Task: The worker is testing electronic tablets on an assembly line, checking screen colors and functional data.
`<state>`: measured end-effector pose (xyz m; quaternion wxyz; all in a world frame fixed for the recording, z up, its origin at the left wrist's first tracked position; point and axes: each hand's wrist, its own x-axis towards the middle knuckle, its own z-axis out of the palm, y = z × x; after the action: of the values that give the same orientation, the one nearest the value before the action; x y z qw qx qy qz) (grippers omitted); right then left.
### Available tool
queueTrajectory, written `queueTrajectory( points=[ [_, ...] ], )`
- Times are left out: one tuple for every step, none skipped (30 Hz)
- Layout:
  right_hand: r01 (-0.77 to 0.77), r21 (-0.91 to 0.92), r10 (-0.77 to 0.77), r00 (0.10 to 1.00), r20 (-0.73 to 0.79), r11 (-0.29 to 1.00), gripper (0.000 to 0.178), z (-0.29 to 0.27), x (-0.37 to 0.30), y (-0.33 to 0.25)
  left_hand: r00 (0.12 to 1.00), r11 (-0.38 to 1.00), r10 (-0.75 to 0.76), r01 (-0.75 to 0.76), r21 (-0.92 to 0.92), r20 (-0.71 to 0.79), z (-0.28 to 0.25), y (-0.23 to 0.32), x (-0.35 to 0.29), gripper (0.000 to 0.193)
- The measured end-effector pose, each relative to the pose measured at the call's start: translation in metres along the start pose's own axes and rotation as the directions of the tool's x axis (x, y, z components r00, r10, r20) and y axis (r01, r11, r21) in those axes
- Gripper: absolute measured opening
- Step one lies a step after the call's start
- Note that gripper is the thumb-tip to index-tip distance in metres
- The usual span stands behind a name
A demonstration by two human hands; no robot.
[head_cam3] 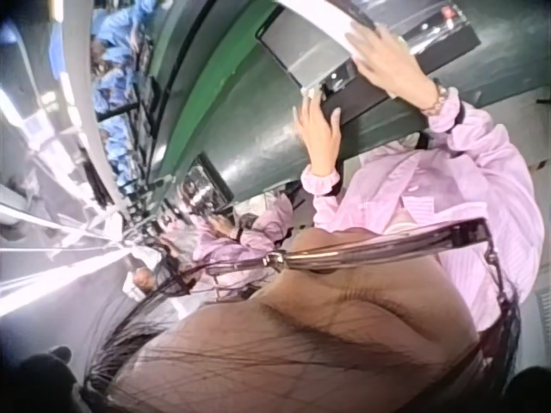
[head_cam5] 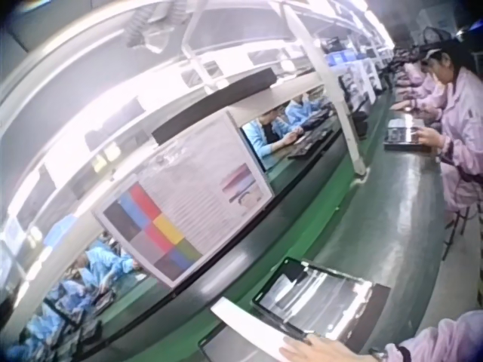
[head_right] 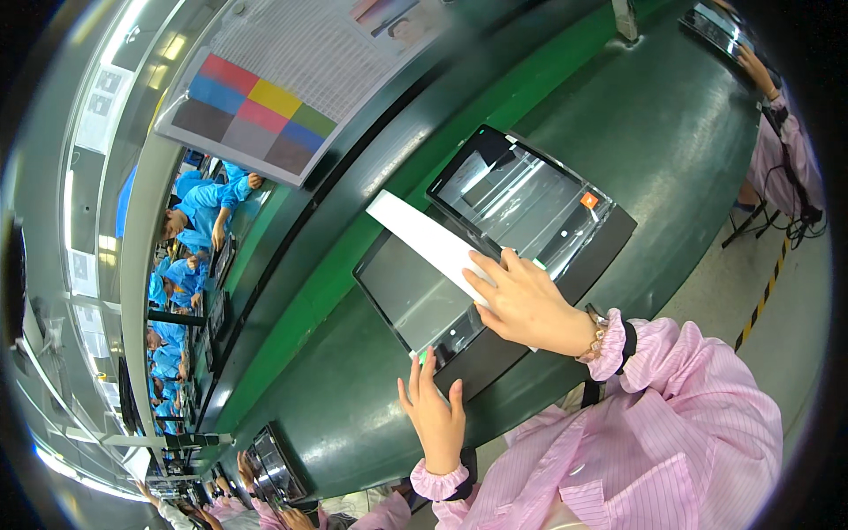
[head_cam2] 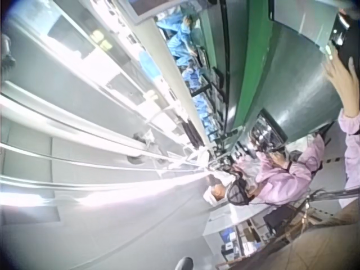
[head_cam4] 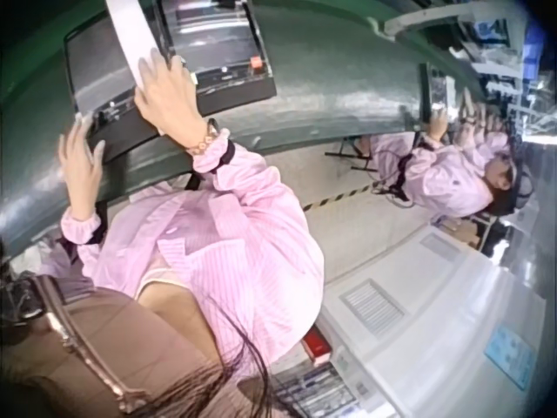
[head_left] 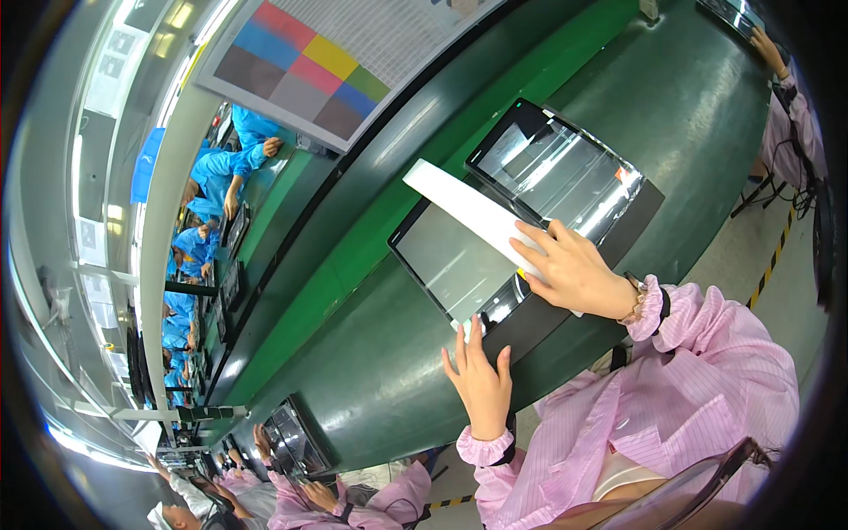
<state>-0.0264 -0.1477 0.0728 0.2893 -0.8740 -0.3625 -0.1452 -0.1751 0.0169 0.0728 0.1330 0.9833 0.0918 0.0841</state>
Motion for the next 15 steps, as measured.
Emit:
queueTrajectory(
  points=[
    [-0.003, 0.012, 0.003, 1.000, -0.013, 1.000, 0.048, -0.004, 0.000, 0.003, 1.000, 0.999, 0.025, -0.024, -0.025, 0.018, 0.000, 0.007, 0.002, 0.051],
    [-0.007, 0.010, 0.007, 1.000, -0.016, 1.000, 0.048, -0.010, 0.000, 0.008, 0.998, 0.998, 0.050, -0.048, -0.051, 0.036, 0.000, 0.014, 0.004, 0.051],
    [-0.036, 0.007, 0.036, 0.998, -0.041, 0.999, 0.047, -0.017, -0.002, 0.015, 0.998, 0.997, 0.056, -0.054, -0.053, 0.037, 0.000, 0.021, 0.007, 0.051],
    [-0.065, 0.001, 0.065, 0.996, -0.065, 0.998, 0.047, -0.024, -0.004, 0.024, 0.993, 0.991, 0.110, -0.106, -0.080, 0.047, 0.001, 0.029, 0.010, 0.052],
    [-0.112, 0.004, 0.112, 0.991, -0.067, 0.994, 0.046, -0.033, -0.007, 0.034, 0.986, 0.990, 0.120, -0.111, -0.086, 0.118, 0.002, 0.037, 0.013, 0.053],
    [-0.111, -0.061, 0.105, 0.990, -0.097, 0.992, 0.046, -0.042, -0.010, 0.046, 0.979, 0.979, 0.184, -0.175, -0.106, 0.085, 0.003, 0.044, 0.016, 0.053],
    [-0.112, -0.126, 0.096, 0.987, -0.127, 0.986, 0.046, -0.052, -0.013, 0.060, 0.977, 0.973, 0.200, -0.189, -0.131, 0.073, 0.003, 0.051, 0.019, 0.053],
    [-0.156, -0.140, 0.139, 0.982, -0.126, 0.978, 0.046, -0.061, -0.017, 0.072, 0.971, 0.967, 0.227, -0.214, -0.141, 0.078, 0.004, 0.058, 0.023, 0.052],
    [-0.178, -0.128, 0.163, 0.979, -0.123, 0.976, 0.046, -0.069, -0.020, 0.086, 0.966, 0.964, 0.240, -0.225, -0.142, 0.098, 0.006, 0.065, 0.028, 0.052],
    [-0.186, -0.171, 0.165, 0.978, -0.128, 0.968, 0.046, -0.076, -0.024, 0.097, 0.959, 0.960, 0.262, -0.248, -0.128, 0.106, 0.007, 0.072, 0.032, 0.051],
    [-0.194, -0.213, 0.168, 0.977, -0.133, 0.958, 0.046, -0.081, -0.027, 0.108, 0.953, 0.950, 0.289, -0.274, -0.150, 0.089, 0.009, 0.080, 0.036, 0.051],
    [-0.200, -0.229, 0.172, 0.975, -0.138, 0.953, 0.046, -0.086, -0.032, 0.116, 0.944, 0.942, 0.316, -0.300, -0.151, 0.096, 0.011, 0.088, 0.040, 0.051],
    [-0.190, -0.232, 0.172, 0.980, -0.096, 0.954, 0.046, -0.090, -0.038, 0.122, 0.939, 0.948, 0.307, -0.288, -0.134, 0.154, 0.013, 0.095, 0.043, 0.052],
    [-0.180, -0.230, 0.173, 0.984, -0.054, 0.956, 0.046, -0.092, -0.042, 0.127, 0.930, 0.929, 0.353, -0.335, -0.157, 0.102, 0.016, 0.103, 0.047, 0.052],
    [-0.188, -0.236, 0.179, 0.982, -0.059, 0.953, 0.046, -0.092, -0.046, 0.130, 0.924, 0.927, 0.363, -0.346, -0.145, 0.117, 0.019, 0.109, 0.049, 0.052]
  ],
)
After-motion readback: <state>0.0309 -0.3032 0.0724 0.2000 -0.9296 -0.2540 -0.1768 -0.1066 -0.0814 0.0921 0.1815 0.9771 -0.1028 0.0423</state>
